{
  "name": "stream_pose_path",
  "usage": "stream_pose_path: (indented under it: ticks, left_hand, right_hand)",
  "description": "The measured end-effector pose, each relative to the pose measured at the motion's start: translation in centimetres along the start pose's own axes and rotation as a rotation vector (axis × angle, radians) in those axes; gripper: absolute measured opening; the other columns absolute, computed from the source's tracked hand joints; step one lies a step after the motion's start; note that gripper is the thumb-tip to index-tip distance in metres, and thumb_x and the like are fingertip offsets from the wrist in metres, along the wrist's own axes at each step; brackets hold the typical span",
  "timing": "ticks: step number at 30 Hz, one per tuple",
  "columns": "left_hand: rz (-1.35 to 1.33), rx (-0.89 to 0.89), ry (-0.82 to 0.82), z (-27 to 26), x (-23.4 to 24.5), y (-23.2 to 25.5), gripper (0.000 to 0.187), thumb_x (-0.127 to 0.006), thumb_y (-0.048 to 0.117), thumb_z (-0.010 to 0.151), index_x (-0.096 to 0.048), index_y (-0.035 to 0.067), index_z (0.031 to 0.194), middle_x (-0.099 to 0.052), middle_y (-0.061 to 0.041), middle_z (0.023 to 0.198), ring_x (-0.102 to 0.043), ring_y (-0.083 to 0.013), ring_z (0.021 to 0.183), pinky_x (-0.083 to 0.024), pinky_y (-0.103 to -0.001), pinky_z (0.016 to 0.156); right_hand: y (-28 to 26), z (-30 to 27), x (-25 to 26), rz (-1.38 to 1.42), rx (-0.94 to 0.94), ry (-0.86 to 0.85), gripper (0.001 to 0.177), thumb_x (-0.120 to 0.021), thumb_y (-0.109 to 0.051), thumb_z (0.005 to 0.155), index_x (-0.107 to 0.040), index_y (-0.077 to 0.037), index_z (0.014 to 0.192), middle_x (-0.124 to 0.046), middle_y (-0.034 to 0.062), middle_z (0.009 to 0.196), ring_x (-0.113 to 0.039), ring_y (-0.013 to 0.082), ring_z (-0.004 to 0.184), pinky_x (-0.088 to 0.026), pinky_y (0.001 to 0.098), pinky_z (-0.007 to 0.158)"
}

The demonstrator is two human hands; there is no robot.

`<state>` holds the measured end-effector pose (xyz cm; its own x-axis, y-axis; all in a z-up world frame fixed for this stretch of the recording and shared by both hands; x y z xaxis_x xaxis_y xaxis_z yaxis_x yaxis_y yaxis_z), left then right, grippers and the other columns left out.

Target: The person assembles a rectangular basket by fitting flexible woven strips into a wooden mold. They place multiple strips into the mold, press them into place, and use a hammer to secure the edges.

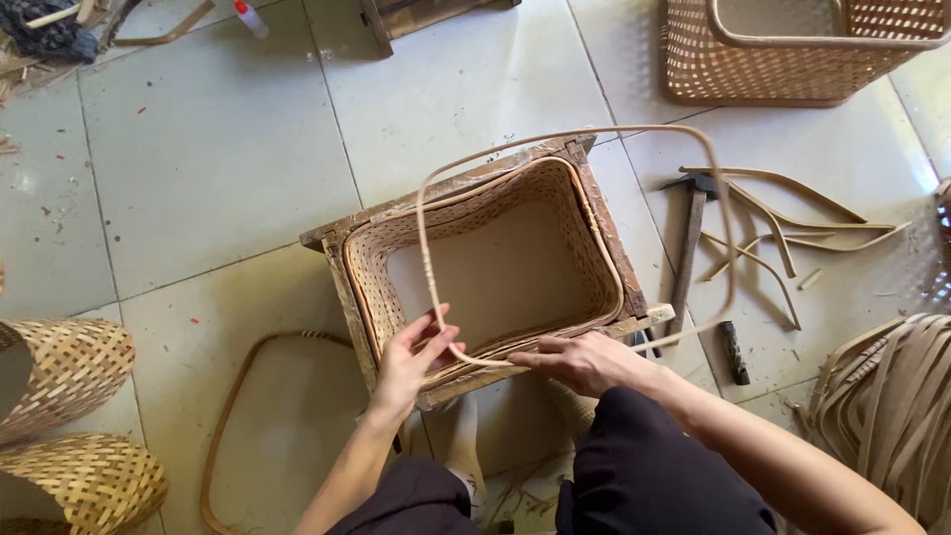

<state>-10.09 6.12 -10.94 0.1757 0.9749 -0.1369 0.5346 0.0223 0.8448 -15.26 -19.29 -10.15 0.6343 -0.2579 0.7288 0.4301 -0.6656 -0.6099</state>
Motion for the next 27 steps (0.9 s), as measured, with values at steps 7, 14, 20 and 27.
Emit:
stream_pose_path:
  ticks: [7, 14, 20, 27]
  left_hand:
    - [-0.202, 0.058, 0.103, -2.8, 4.9, -2.0, 0.051, -0.072, 0.013, 0.09, -0.06, -0.001, 0.137, -0.073, -0.011, 0.099, -0.076, -0.0225, 0.083, -0.066, -0.036, 0.072]
    - [-0.394, 0.089, 0.047, -3.8, 6.2, -2.6, 0.045, -0.073, 0.017, 0.091, -0.061, 0.004, 0.132, -0.073, -0.008, 0.1, -0.076, -0.0214, 0.086, -0.064, -0.035, 0.073]
    - [-0.433, 0.071, 0.026, -3.7, 5.9, -2.5, 0.044, -0.074, 0.015, 0.091, -0.061, 0.003, 0.131, -0.072, -0.01, 0.099, -0.077, -0.0222, 0.085, -0.065, -0.036, 0.073]
    - [-0.306, -0.206, 0.041, -4.3, 8.0, 0.3, 0.036, -0.069, 0.006, 0.095, -0.068, 0.012, 0.13, -0.077, -0.015, 0.107, -0.077, -0.0268, 0.09, -0.068, -0.045, 0.08]
  right_hand:
    - [-3.4, 2.3, 3.3, 0.086, 0.356, 0.188, 0.058, -0.056, -0.008, 0.093, -0.052, -0.017, 0.15, -0.067, 0.0157, 0.133, -0.072, 0.0369, 0.103, -0.06, 0.044, 0.081]
    - [-5.4, 2.7, 6.2, 0.073, 0.34, 0.173, 0.042, -0.057, -0.016, 0.097, -0.062, -0.012, 0.138, -0.074, 0.0144, 0.114, -0.074, 0.0339, 0.093, -0.061, 0.0429, 0.075]
    - [-6.0, 2.5, 7.3, 0.084, 0.342, 0.193, 0.039, -0.062, -0.017, 0.095, -0.065, -0.009, 0.133, -0.076, 0.0128, 0.108, -0.075, 0.0315, 0.087, -0.061, 0.0425, 0.071]
    - [-0.9, 0.0, 9.0, -0.114, 0.27, 0.329, 0.033, -0.075, -0.028, 0.085, -0.073, -0.014, 0.115, -0.077, 0.0083, 0.108, -0.074, 0.0258, 0.094, -0.06, 0.0394, 0.08]
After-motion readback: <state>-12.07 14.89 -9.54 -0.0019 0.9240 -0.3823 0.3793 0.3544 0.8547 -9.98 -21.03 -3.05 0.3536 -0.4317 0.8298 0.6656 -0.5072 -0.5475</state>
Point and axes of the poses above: each hand's wrist, its own z-axis towards the middle knuckle, its own x-axis out of the back of the hand, y = z × x, the point moved 5 cm from there along z, towards the middle knuckle
